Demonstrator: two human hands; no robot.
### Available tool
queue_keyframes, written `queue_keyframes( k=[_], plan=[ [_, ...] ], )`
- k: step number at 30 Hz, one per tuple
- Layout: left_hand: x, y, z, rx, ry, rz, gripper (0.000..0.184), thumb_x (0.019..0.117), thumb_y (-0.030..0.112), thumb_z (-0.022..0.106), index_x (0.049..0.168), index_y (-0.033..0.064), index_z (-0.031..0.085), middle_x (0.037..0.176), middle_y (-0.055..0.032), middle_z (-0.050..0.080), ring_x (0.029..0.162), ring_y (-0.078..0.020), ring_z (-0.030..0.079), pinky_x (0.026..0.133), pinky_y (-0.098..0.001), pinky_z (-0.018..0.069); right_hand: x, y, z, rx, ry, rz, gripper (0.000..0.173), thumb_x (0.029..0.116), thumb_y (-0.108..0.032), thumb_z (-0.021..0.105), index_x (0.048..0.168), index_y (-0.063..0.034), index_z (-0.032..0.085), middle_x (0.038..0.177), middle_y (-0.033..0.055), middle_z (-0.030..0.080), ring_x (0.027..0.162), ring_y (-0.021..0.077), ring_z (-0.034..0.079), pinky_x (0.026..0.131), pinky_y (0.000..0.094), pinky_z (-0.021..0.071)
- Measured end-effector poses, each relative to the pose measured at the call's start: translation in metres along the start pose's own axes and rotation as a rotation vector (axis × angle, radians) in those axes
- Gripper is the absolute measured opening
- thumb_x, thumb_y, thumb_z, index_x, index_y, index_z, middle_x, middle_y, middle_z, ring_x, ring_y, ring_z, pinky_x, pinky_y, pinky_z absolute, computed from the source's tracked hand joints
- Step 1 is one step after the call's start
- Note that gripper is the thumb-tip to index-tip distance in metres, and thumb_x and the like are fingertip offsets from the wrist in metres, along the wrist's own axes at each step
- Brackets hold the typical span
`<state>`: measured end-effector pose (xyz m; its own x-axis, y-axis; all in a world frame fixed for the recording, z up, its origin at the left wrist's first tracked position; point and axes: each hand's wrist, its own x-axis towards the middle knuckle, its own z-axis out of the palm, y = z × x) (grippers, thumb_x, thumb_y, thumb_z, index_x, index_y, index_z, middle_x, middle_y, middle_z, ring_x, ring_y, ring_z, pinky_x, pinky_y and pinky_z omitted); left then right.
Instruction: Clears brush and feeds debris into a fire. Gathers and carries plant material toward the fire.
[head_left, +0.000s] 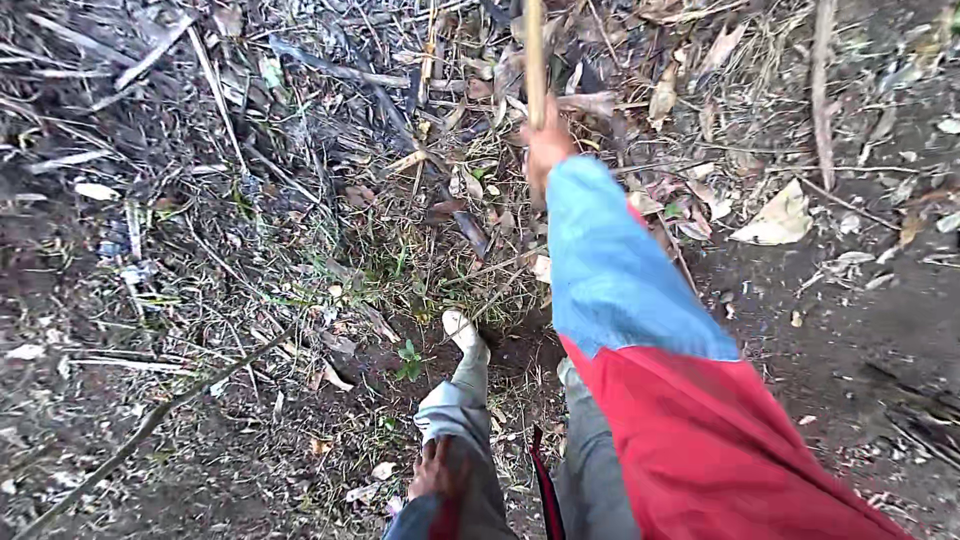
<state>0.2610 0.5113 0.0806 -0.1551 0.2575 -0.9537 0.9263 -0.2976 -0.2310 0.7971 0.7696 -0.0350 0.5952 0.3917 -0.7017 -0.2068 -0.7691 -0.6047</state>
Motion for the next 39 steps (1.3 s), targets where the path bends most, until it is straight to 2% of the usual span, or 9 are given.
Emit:
queue_keyframes(
  k=[6, 12, 17, 19, 24, 27, 30, 34, 39],
  plan=[
    [-0.001, 0.006, -0.011, -0.019, -0.027, 0.013, 0.080, 0.0864, 0.078, 0.054, 0.153, 0.0350, 0.048, 0.160, -0.0108, 0.044, 0.137, -0.0409, 0.052, 0.095, -0.0637, 0.0541, -0.233, 0.247, 0.046, -0.507, -0.109, 0.249, 0.076, 0.1064, -0.035, 0.050, 0.168, -0.0249, 0.006, 0.124, 0.0240, 0.069, 0.105, 0.0413, 0.072, 0.091, 0.0617, 0.0566],
    [0.002, 0.004, -0.021, -0.072, -0.072, 0.048, 0.084, 0.0857, 0.077, 0.059, 0.155, 0.0305, 0.046, 0.162, -0.0152, 0.040, 0.141, -0.0450, 0.047, 0.101, -0.0650, 0.0506, -0.369, 0.245, -0.029, -0.529, -0.137, 0.346, 0.079, 0.1064, -0.035, 0.051, 0.168, -0.0271, 0.003, 0.107, 0.0228, 0.073, 0.091, 0.0398, 0.073, 0.086, 0.0616, 0.0573],
    [-0.002, 0.005, -0.028, -0.125, -0.106, 0.043, 0.084, 0.0879, 0.074, 0.058, 0.156, 0.0284, 0.044, 0.162, -0.0159, 0.039, 0.142, -0.0459, 0.045, 0.101, -0.0657, 0.0505, -0.330, 0.171, -0.023, -0.575, -0.113, 0.045, 0.075, 0.1070, -0.041, 0.051, 0.168, -0.0233, 0.012, 0.115, 0.0208, 0.072, 0.093, 0.0363, 0.073, 0.086, 0.0596, 0.0584],
    [-0.005, 0.004, -0.024, -0.142, -0.100, 0.040, 0.082, 0.0882, 0.074, 0.058, 0.155, 0.0287, 0.046, 0.161, -0.0150, 0.041, 0.141, -0.0458, 0.046, 0.099, -0.0659, 0.0511, -0.283, 0.112, 0.006, -0.644, -0.217, -0.073, 0.068, 0.1095, -0.041, 0.046, 0.167, -0.0207, 0.017, 0.127, 0.0222, 0.069, 0.109, 0.0380, 0.071, 0.098, 0.0576, 0.0549],
    [-0.010, 0.007, -0.009, -0.128, -0.051, 0.012, 0.080, 0.0877, 0.075, 0.055, 0.154, 0.0314, 0.047, 0.161, -0.0131, 0.042, 0.140, -0.0429, 0.049, 0.097, -0.0639, 0.0536, -0.171, 0.007, 0.114, -0.837, -0.394, -0.361, 0.061, 0.1094, -0.041, 0.046, 0.165, -0.0422, 0.020, 0.123, 0.0226, 0.069, 0.109, 0.0446, 0.068, 0.090, 0.0660, 0.0546],
    [-0.016, 0.017, -0.004, -0.119, -0.024, -0.017, 0.078, 0.0876, 0.075, 0.054, 0.153, 0.0331, 0.048, 0.160, -0.0100, 0.045, 0.140, -0.0405, 0.049, 0.096, -0.0627, 0.0544, -0.138, 0.001, 0.135, -0.909, -0.454, -0.376, 0.065, 0.1069, -0.036, 0.051, 0.164, -0.0420, 0.021, 0.130, 0.0218, 0.068, 0.117, 0.0452, 0.065, 0.095, 0.0678, 0.0518],
    [-0.017, 0.021, 0.010, -0.137, -0.044, -0.025, 0.079, 0.0889, 0.075, 0.053, 0.155, 0.0314, 0.046, 0.161, -0.0116, 0.042, 0.141, -0.0422, 0.048, 0.096, -0.0643, 0.0539, -0.142, 0.077, 0.072, -0.975, -0.452, -0.193, 0.066, 0.1085, -0.038, 0.048, 0.166, -0.0362, 0.016, 0.131, 0.0243, 0.067, 0.118, 0.0474, 0.064, 0.096, 0.0696, 0.0503],
    [-0.014, 0.032, 0.019, -0.141, -0.060, -0.016, 0.080, 0.0898, 0.074, 0.054, 0.156, 0.0316, 0.044, 0.163, -0.0127, 0.039, 0.141, -0.0440, 0.047, 0.096, -0.0654, 0.0527, -0.214, 0.248, -0.120, -1.110, -0.310, 0.116, 0.064, 0.1092, -0.046, 0.039, 0.167, -0.0348, 0.014, 0.127, 0.0277, 0.067, 0.111, 0.0494, 0.067, 0.092, 0.0701, 0.0525],
    [-0.010, 0.037, 0.000, -0.167, -0.049, 0.016, 0.080, 0.0888, 0.071, 0.060, 0.155, 0.0288, 0.046, 0.162, -0.0169, 0.039, 0.140, -0.0474, 0.046, 0.099, -0.0676, 0.0503, -0.366, 0.313, -0.231, -1.117, -0.245, 0.394, 0.065, 0.1102, -0.043, 0.039, 0.168, -0.0280, 0.013, 0.132, 0.0284, 0.064, 0.112, 0.0493, 0.067, 0.095, 0.0673, 0.0528]
  ],
)
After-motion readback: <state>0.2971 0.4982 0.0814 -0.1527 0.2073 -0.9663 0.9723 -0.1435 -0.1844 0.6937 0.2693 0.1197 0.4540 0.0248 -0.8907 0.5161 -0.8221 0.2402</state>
